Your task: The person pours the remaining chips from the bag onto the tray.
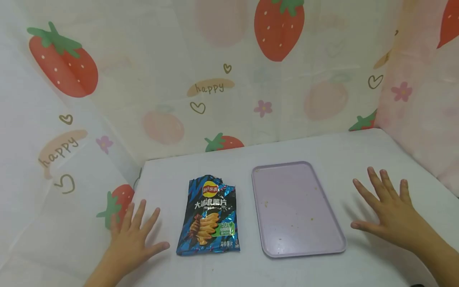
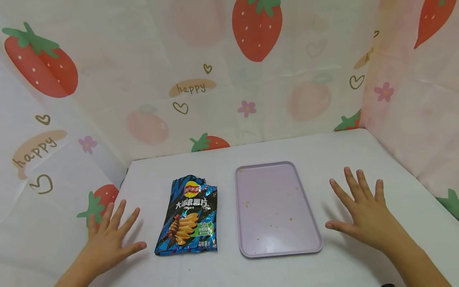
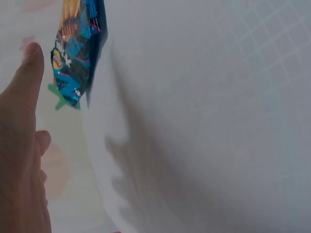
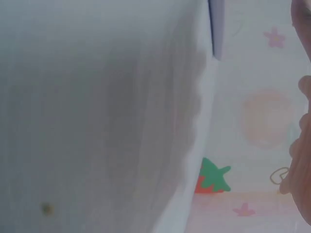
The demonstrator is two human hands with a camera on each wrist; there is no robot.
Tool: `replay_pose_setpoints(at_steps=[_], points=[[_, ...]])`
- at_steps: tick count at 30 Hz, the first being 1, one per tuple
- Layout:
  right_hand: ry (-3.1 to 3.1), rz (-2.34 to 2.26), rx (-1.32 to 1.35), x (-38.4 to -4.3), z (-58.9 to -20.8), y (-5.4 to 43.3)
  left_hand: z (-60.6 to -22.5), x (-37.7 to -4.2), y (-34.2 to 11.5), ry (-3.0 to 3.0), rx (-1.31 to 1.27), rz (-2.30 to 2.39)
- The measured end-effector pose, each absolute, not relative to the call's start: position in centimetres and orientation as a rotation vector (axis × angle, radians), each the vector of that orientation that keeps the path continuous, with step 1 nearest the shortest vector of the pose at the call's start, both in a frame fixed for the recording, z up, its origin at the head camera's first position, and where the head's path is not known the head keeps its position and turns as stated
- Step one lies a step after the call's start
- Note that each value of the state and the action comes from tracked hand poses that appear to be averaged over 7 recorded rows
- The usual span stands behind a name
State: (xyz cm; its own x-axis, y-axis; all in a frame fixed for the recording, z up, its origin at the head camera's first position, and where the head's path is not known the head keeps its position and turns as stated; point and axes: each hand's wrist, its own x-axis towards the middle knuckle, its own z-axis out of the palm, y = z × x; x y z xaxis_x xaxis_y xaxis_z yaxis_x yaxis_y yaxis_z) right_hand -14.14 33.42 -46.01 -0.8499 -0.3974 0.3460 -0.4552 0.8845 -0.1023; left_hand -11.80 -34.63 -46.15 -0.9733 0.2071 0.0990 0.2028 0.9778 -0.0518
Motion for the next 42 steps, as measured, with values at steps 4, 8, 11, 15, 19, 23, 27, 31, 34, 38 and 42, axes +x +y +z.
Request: replay_pose_setpoints(at_steps=[4,8,11,15,19,23,27,31,34,38,42], points=[[-2.737,0.304,0.63,-14.1,-46.0,33.1,-46.6,-11.8,-34.6,-3.021,-0.311,0.075],[-2.74,0.342,0.629,-14.1,-46.0,32.7,-47.0,-11.7,-34.6,-3.004,-0.318,0.083],[-2.744,0.374,0.63,-14.0,-46.0,32.5,-47.0,-11.7,-34.5,-2.996,-0.323,0.074],[-2.736,0.422,0.635,-14.0,-46.2,32.4,-47.0,-11.7,-34.3,-2.997,-0.328,0.046],[-2.722,0.48,0.642,-14.1,-46.6,32.4,-47.1,-11.6,-34.0,-3.012,-0.323,0.017],[-2.719,0.533,0.638,-14.2,-46.9,32.3,-47.0,-11.6,-33.8,-3.009,-0.319,-0.011],[-2.716,0.558,0.652,-14.3,-47.0,32.1,-46.9,-11.6,-33.6,-3.019,-0.317,-0.035],[-2.717,0.589,0.662,-14.4,-47.0,31.7,-46.7,-11.6,-33.3,-3.045,-0.302,-0.046],[-2.715,0.628,0.664,-14.4,-46.9,31.5,-46.8,-11.6,-33.2,-3.061,-0.288,-0.045],[-2.713,0.685,0.674,-14.5,-47.0,31.1,-47.2,-11.7,-33.1,-3.064,-0.286,-0.041],[-2.712,0.745,0.682,-14.6,-47.2,30.6,-47.6,-11.8,-33.0,-3.061,-0.289,-0.057]])
